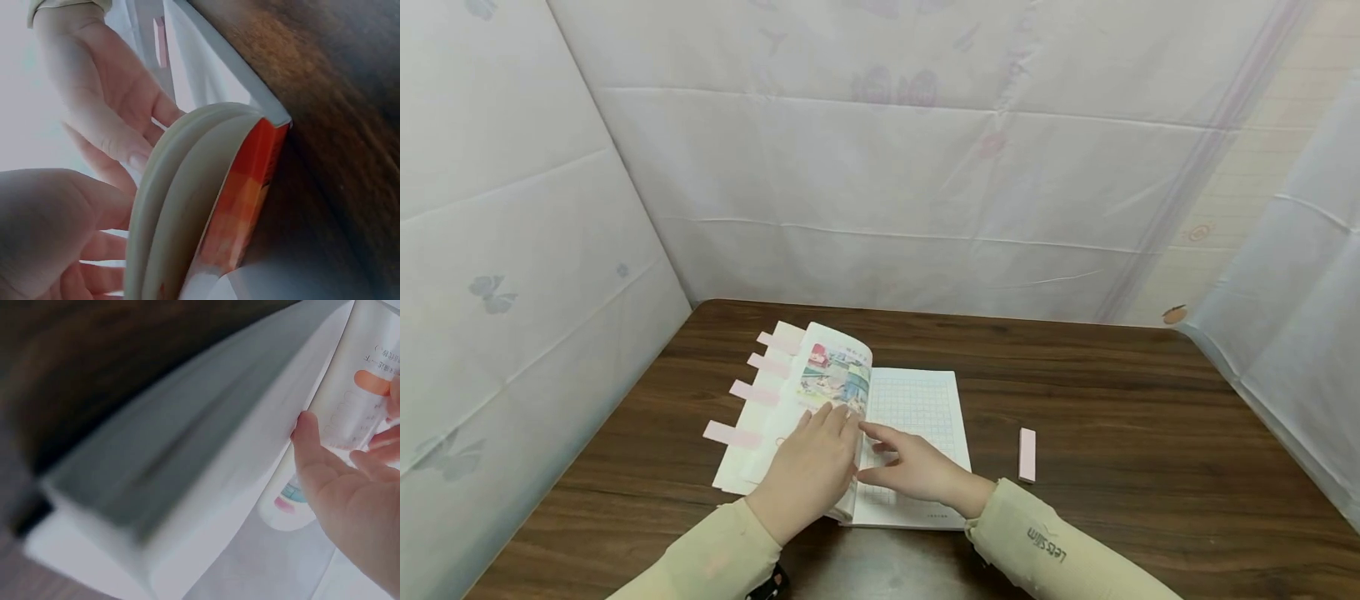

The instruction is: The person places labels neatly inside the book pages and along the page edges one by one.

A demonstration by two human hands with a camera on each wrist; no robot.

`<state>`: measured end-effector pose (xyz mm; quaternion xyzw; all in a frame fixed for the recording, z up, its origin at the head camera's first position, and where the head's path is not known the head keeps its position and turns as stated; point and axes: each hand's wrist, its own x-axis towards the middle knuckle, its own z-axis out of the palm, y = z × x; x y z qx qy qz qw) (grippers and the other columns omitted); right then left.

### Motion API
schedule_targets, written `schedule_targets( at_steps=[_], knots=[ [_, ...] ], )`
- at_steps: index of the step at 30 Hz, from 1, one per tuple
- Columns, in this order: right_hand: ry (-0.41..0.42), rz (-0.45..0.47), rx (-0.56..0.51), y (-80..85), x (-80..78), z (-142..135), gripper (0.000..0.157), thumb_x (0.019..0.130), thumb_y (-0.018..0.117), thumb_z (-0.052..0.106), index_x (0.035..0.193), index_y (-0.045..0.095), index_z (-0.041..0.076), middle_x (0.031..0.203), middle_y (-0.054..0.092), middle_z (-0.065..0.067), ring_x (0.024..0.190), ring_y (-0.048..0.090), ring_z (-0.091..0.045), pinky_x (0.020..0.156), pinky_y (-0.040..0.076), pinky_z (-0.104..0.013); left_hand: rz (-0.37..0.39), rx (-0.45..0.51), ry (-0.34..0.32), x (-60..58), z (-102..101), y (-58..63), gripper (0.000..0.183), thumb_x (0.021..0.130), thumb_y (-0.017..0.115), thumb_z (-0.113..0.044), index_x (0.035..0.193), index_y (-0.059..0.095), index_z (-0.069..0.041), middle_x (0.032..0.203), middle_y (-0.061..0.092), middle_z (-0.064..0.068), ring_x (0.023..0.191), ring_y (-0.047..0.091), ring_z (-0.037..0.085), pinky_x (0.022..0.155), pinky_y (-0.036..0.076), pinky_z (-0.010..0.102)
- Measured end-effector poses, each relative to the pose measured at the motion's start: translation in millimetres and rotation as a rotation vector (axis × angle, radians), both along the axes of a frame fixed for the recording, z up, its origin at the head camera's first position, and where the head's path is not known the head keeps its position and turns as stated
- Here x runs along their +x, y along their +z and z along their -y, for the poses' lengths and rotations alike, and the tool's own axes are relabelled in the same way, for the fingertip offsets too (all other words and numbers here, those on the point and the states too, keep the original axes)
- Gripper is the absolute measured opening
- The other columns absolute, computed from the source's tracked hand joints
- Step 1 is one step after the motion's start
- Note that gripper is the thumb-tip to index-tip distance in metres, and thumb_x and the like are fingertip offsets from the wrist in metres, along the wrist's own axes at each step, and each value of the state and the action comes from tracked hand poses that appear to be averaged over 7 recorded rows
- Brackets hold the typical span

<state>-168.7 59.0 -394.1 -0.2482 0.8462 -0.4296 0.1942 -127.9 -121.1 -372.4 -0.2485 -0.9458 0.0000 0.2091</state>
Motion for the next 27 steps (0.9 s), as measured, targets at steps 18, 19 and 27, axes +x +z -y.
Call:
schedule_targets(
  at_steps=[18,19,27],
  knots=[
    [0.08,-0.008,0.08,2.3,8.5,-4.7,0.07,0.09,0.071,0.029,0.15,0.041,0.008,0.151,0.046,-0.018,0.134,0.051,-0.032,0.106,0.046,-0.039,0.109,-0.102,0.249,-0.3,-3.0,-22.2,0.061,0.085,0.068,-0.055,0.124,0.066,-0.009,0.106,0.069,0.023,0.079,0.064,0.031,0.053,0.05,0.04],
    [0.082,-0.007,0.076,2.0,8.6,-4.8,0.07,0.09,0.072,0.028,0.15,0.041,0.008,0.151,0.046,-0.017,0.134,0.051,-0.033,0.106,0.046,-0.039,0.13,-0.099,0.254,-0.4,-3.7,-22.0,0.063,0.085,0.068,-0.056,0.126,0.065,-0.007,0.107,0.069,0.025,0.08,0.065,0.033,0.054,0.051,0.041],
    [0.098,-0.013,0.088,2.7,10.4,-6.6,0.071,0.091,0.071,0.032,0.151,0.04,0.009,0.153,0.043,-0.018,0.129,0.055,-0.038,0.106,0.046,-0.042,0.325,-0.069,0.312,-5.0,-10.3,-24.7,0.092,0.081,0.066,-0.067,0.137,0.053,0.005,0.116,0.063,0.037,0.088,0.068,0.044,0.06,0.057,0.046]
  ],
)
